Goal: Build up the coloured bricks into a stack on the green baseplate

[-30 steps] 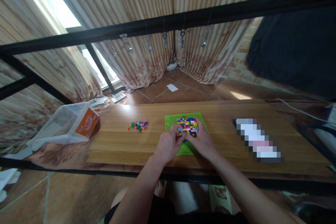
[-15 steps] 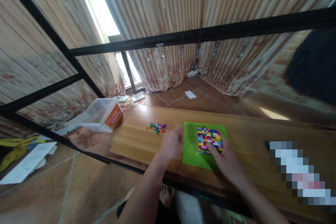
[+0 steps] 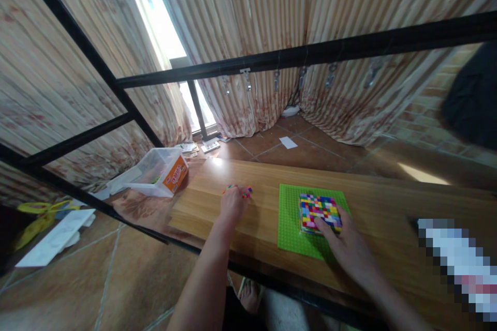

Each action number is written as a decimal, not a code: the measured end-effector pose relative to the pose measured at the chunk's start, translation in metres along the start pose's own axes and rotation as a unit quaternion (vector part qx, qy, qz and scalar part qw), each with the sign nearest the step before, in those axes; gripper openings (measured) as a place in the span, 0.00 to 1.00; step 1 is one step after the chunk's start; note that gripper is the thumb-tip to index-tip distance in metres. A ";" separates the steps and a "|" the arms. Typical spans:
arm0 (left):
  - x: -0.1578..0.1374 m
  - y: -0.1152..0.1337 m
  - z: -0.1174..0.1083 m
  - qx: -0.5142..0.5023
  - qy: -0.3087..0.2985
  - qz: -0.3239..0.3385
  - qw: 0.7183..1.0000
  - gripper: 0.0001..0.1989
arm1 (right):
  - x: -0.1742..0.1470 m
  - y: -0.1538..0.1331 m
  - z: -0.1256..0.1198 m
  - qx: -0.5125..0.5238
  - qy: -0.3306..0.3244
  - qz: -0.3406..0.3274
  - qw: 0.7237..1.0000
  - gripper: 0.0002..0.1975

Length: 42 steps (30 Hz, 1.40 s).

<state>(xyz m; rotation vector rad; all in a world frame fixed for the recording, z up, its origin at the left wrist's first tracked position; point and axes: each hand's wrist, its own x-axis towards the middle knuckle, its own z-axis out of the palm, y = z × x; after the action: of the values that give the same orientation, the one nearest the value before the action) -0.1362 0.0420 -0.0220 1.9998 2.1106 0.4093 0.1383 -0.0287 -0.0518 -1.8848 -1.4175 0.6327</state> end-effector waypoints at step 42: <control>-0.053 0.101 0.025 -0.229 -0.068 0.188 0.953 0.11 | -0.002 -0.012 -0.003 0.032 0.015 -0.032 0.999 0.39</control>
<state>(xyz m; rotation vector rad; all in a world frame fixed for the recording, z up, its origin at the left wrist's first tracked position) -0.0291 -0.0048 -0.0137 2.0582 1.3855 0.7237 0.1327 -0.0299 -0.0409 -1.7851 -1.4156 0.6100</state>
